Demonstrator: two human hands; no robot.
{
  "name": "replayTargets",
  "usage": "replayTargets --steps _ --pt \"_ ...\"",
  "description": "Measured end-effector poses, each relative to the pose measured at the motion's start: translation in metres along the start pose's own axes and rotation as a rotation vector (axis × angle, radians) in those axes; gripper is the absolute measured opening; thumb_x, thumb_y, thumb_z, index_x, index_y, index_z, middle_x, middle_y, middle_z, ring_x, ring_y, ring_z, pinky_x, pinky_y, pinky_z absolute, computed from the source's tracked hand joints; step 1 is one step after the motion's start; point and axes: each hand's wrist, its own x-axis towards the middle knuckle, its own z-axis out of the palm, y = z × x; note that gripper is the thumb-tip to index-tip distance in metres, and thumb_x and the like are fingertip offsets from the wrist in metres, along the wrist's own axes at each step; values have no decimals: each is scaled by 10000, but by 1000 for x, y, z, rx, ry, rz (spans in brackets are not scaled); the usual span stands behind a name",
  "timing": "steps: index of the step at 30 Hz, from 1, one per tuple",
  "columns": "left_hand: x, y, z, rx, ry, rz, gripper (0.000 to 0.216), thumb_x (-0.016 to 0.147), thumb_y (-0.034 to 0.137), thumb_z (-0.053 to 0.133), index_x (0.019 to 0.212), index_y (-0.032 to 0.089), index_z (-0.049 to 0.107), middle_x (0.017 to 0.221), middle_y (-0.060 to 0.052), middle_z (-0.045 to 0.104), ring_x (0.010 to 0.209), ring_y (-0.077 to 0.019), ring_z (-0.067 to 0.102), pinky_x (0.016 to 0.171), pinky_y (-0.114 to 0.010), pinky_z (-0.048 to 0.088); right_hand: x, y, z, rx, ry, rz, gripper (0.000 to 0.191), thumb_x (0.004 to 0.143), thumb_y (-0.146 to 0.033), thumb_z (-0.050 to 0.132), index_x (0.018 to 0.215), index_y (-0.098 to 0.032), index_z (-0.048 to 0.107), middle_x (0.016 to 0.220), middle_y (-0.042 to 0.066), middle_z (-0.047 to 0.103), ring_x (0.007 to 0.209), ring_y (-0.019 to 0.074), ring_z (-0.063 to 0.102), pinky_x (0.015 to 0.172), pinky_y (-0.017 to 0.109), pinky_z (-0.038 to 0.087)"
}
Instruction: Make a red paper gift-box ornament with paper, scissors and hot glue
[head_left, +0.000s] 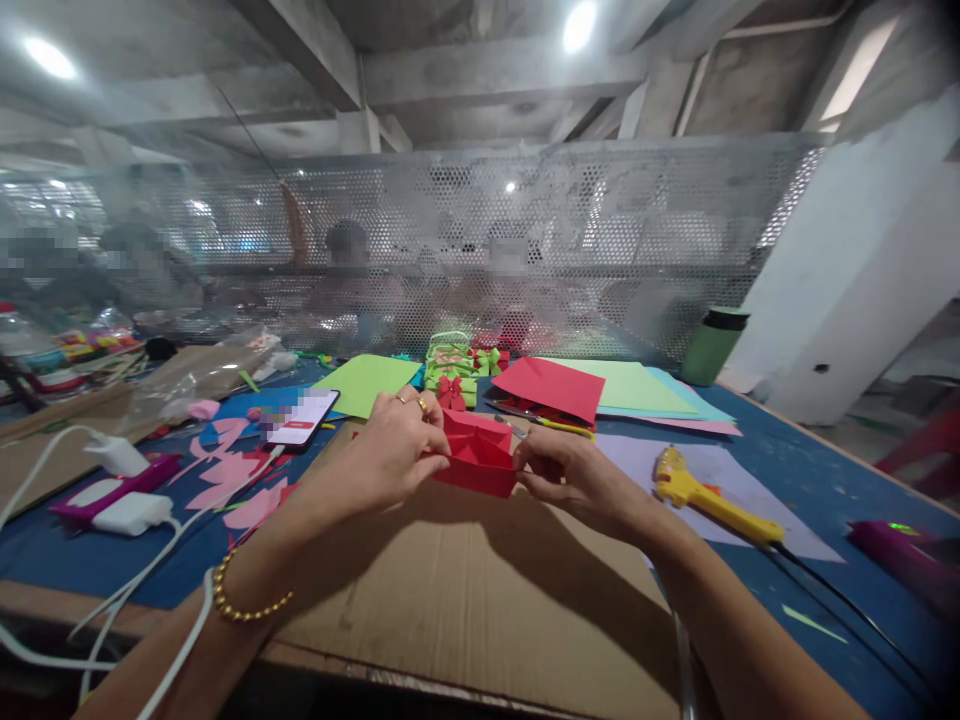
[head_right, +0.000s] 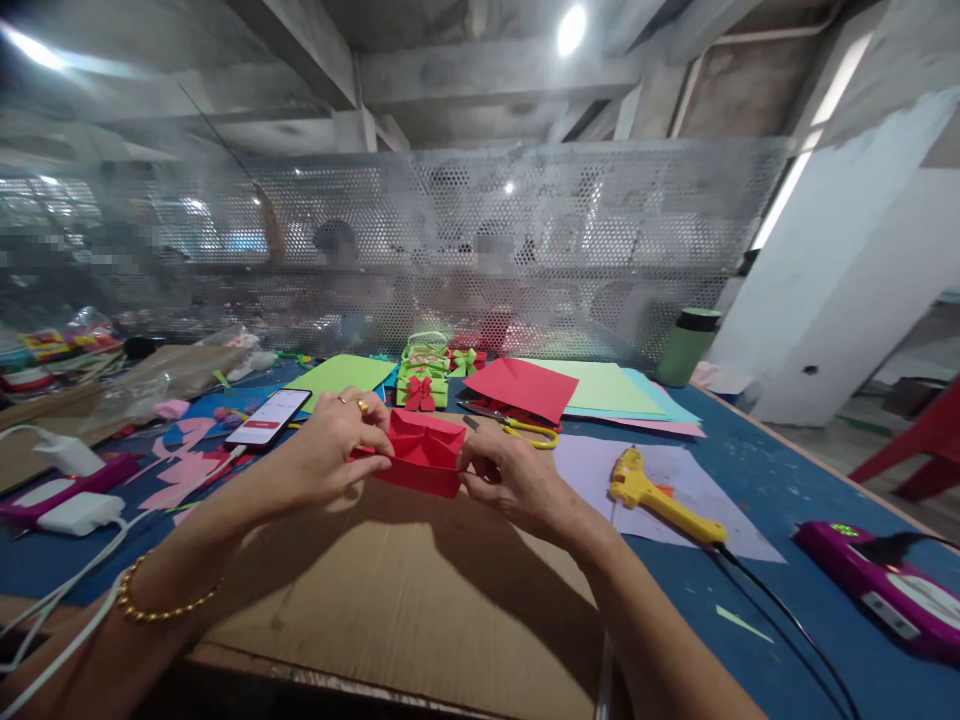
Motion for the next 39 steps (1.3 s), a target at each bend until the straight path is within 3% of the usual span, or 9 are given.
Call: replayTargets --steps 9,13,18,23,26,30,33,36,39 --pt "9 -11 -1 -93 -61 37 152 795 231 627 771 252 775 859 -63 667 823 -222 558 731 -360 402 3 5 2 126 -9 51 68 845 -185 577 825 -177 641 660 -37 501 588 105 432 528 228 333" --pt "11 -12 5 -67 -38 61 170 763 212 610 679 247 753 748 -62 654 748 -215 560 680 -346 403 4 -1 2 69 138 -20 169 895 -202 551 1006 -180 677 738 -3 576 649 129 500 583 251 399" --pt "15 4 9 -42 -51 80 168 763 180 635 630 233 722 706 -58 635 771 -224 569 725 -359 409 6 -16 13 -138 149 -250 148 956 -240 559 982 -194 697 941 79 661 903 212 554 822 365 431" --pt "22 30 2 159 -149 152 213 828 140 599 654 203 704 786 -69 673 884 -248 578 825 -415 411 8 -20 25 -195 75 -260 147 946 -204 574 860 -201 693 813 36 660 805 190 530 799 350 389" --pt "20 45 -5 167 -14 168 206 851 86 561 789 198 723 924 -85 685 1004 -265 582 948 -485 388 8 -17 24 -79 119 -224 173 918 -168 574 773 -192 665 760 18 657 743 168 512 747 321 375" --pt "5 55 -16 100 489 196 249 929 142 522 1100 227 683 1177 -97 636 1141 -270 565 1030 -509 359 5 -9 16 131 289 -75 195 906 -274 604 734 -190 645 749 10 625 713 156 517 698 303 388" --pt "-2 51 -16 -6 761 57 227 938 160 537 1125 222 651 1087 -79 638 1029 -244 608 938 -450 438 2 -6 10 270 409 34 191 889 -332 629 763 -194 671 756 6 614 714 157 516 679 302 390" --pt "0 43 -1 -268 703 -36 150 957 200 517 1017 217 653 967 -51 647 867 -196 626 787 -367 510 1 -9 10 411 495 97 212 857 -380 664 748 -201 699 744 1 597 701 155 508 655 299 394" --pt "6 41 25 -512 487 -176 184 950 275 554 1116 211 600 983 -57 652 762 -168 636 677 -321 546 2 -13 14 524 597 129 217 811 -401 707 720 -205 728 725 -4 580 685 146 509 639 289 408"
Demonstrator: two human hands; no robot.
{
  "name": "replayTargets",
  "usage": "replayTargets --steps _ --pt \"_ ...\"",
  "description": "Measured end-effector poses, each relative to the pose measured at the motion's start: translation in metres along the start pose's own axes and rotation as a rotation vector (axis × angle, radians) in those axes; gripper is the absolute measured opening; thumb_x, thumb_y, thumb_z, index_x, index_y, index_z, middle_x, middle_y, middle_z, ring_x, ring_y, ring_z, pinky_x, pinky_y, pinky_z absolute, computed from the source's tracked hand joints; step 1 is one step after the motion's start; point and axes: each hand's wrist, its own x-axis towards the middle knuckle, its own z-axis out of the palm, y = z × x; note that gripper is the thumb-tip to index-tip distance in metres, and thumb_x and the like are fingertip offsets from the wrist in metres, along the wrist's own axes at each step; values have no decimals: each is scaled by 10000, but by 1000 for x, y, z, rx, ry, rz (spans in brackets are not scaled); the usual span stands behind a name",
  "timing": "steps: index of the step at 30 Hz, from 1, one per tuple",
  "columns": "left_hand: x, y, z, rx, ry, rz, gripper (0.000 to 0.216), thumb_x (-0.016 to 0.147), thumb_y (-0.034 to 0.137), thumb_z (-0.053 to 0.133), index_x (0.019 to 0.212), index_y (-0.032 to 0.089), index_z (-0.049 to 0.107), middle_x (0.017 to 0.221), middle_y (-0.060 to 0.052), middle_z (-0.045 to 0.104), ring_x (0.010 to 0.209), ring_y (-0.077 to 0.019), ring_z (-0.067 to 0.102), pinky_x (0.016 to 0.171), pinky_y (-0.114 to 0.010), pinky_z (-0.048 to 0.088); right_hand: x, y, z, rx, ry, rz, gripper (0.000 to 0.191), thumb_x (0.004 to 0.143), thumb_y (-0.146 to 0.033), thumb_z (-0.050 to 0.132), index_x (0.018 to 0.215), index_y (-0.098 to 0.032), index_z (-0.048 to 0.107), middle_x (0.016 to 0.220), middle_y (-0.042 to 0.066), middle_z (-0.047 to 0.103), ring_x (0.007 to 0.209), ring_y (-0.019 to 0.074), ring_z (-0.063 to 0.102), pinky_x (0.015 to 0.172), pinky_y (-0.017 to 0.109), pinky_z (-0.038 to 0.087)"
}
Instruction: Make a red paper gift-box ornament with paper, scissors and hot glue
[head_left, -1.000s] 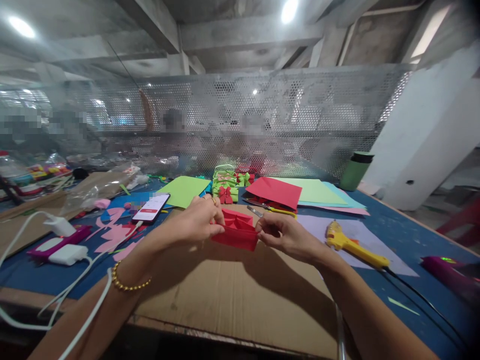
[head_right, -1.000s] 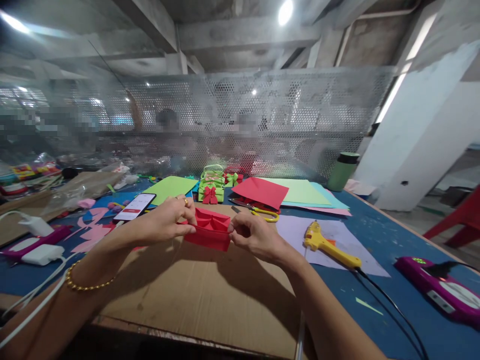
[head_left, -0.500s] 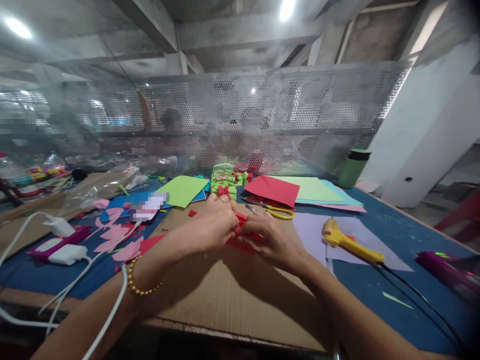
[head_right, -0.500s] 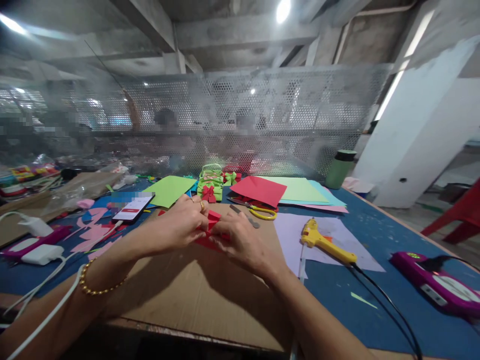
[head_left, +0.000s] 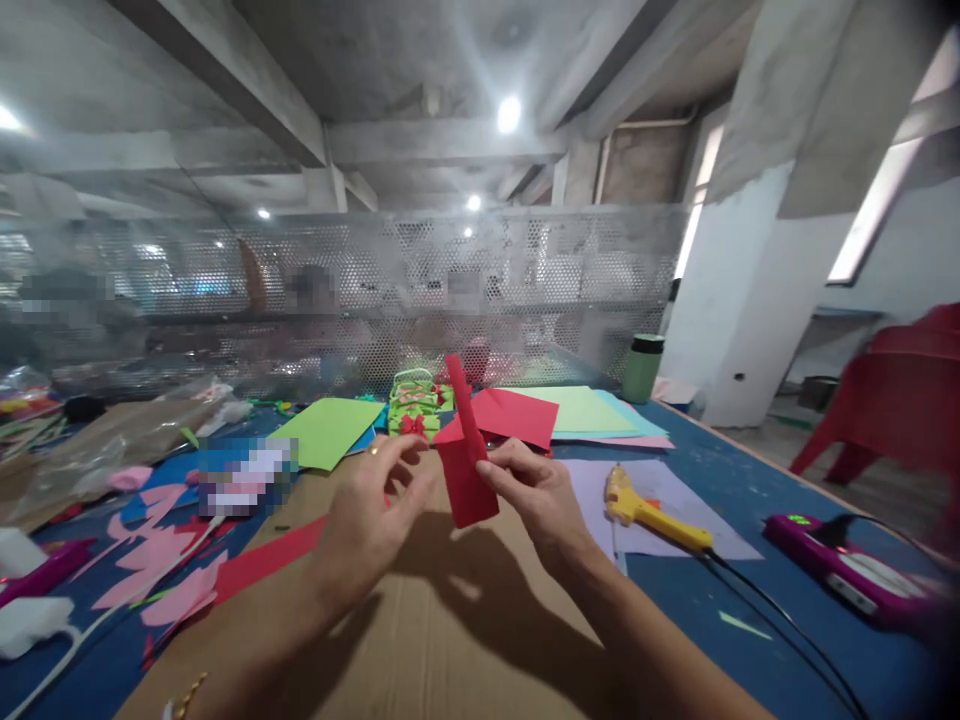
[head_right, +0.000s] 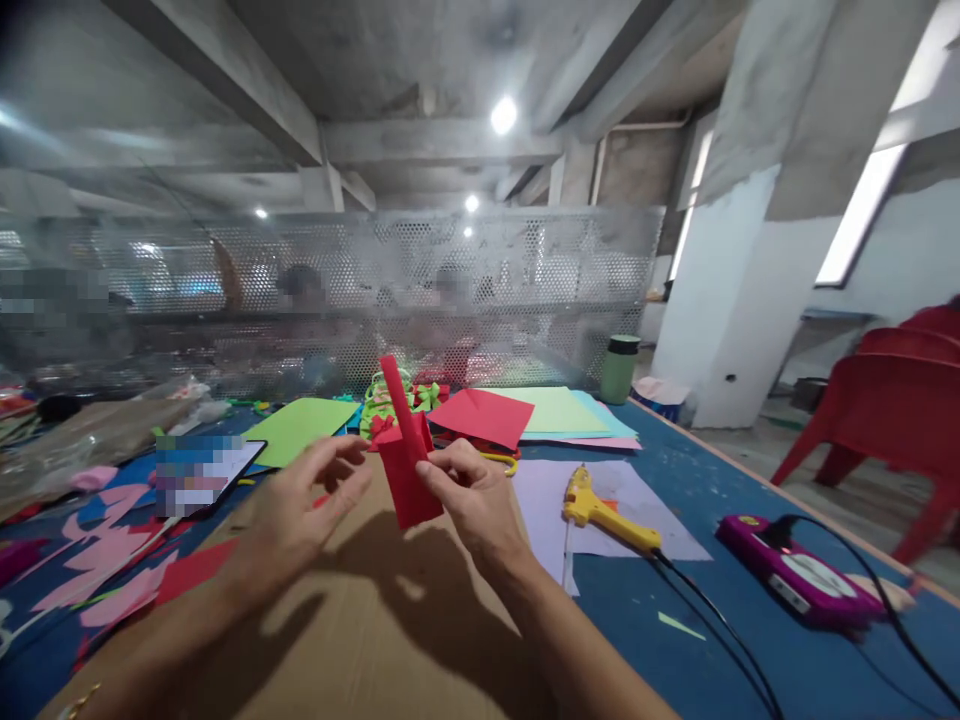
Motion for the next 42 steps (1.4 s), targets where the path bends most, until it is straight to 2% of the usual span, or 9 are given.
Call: replayTargets --steps 8,12,18,25,29,33,37,39,42 --pt "-24 15 35 283 114 240 236 987 263 500 1212 192 516 1107 -132 612 1027 -276 606 860 -454 524 -7 3 10 14 101 31 200 828 -373 687 776 -185 735 699 14 688 616 153 581 584 277 470" --pt "-23 24 41 181 11 118 211 1017 325 441 1157 202 540 1011 -100 651 901 -249 650 748 -393 542 -14 0 17 -88 117 -79 173 846 -322 654 737 -195 695 665 12 684 594 156 587 571 270 468" --pt "-21 25 47 5 91 -11 204 995 303 475 1149 203 565 1073 -100 679 962 -243 656 790 -393 542 -23 3 23 -271 113 -323 83 853 -220 603 837 -220 685 750 34 695 648 165 605 630 278 466" --pt "-12 26 43 -56 164 -114 146 946 324 557 1026 203 576 961 -72 681 870 -220 654 759 -381 540 -33 -10 27 -251 -135 -311 164 938 -194 490 823 -198 607 742 21 645 632 142 563 598 256 449" --pt "-5 23 37 -31 190 -136 93 931 293 561 972 209 566 897 -41 670 792 -190 643 704 -332 524 -35 -17 28 -60 -367 -131 244 923 -209 481 1127 -182 613 768 6 648 602 133 570 555 253 462" --pt "-2 17 34 77 204 -101 47 912 224 534 881 213 567 799 -9 649 711 -175 616 656 -302 475 -40 -6 34 97 -543 -5 658 888 -169 496 1517 -199 306 711 -32 635 591 139 614 550 257 493" --pt "3 6 29 174 188 -18 134 911 196 484 896 209 616 871 -35 674 803 -199 619 730 -327 454 -52 -1 41 43 -584 -28 867 859 -142 510 1598 -168 57 742 -3 673 608 142 618 523 245 469" --pt "9 -1 21 105 154 -40 155 897 201 484 879 201 639 871 -40 687 813 -198 619 753 -324 453 -58 -8 39 -36 -625 -75 842 861 -149 519 1597 -150 110 742 12 692 584 132 598 516 241 453" --pt "20 -14 5 -88 36 -160 171 875 232 505 855 184 667 832 -31 700 767 -178 618 725 -292 457 -59 -27 27 -99 -692 -201 498 854 -168 564 1350 -188 600 721 23 718 565 113 583 536 236 449"
